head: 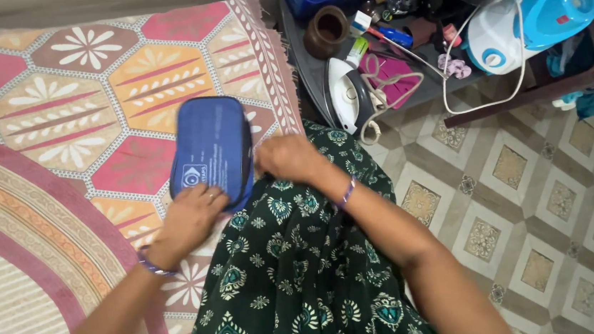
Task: Organizing various personal items including medicine, a first aid kit, and grooming products.
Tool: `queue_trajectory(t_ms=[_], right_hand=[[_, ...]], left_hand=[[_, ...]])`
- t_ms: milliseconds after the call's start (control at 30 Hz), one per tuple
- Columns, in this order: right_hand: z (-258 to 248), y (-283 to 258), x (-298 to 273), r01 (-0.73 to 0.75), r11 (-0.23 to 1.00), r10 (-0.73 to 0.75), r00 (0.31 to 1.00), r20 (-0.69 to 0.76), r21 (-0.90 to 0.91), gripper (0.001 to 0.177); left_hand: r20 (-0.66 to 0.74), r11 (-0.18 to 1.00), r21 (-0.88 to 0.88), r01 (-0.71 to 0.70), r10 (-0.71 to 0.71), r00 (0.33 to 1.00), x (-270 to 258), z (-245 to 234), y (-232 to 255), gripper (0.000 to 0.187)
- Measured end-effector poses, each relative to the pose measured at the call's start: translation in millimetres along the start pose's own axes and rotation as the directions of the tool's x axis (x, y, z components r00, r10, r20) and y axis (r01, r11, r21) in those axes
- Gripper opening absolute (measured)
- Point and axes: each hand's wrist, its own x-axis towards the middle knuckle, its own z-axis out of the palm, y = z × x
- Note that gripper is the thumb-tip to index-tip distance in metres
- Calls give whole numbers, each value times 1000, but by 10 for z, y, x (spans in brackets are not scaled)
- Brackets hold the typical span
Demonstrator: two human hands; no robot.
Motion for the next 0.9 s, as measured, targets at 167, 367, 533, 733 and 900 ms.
queue_trajectory(t_ms=[167, 367, 533, 733, 900], right_hand=[[135, 315, 59, -201, 979, 204, 959, -196, 36, 16], [78, -60, 27, -221, 962, 244, 960, -135, 162, 16], [-88, -256, -52, -160, 967, 188, 974, -130, 198, 13], [-354, -68, 149, 53, 995, -49, 998, -48, 87, 8], [-135, 41, 496, 26, 999, -29, 995, -97, -38, 9]], left_hand=[[69, 992, 96, 85, -92, 993, -335, -295, -314, 37], [-88, 944, -95, 316, -324, 942, 132, -376, 229, 52], [-286, 917, -89, 389, -397, 872, 508, -49, 478, 48], [-52, 986, -122, 110, -117, 992, 276, -20, 321, 14], [-45, 940, -238, -243, 239, 970, 354, -350, 328, 14]])
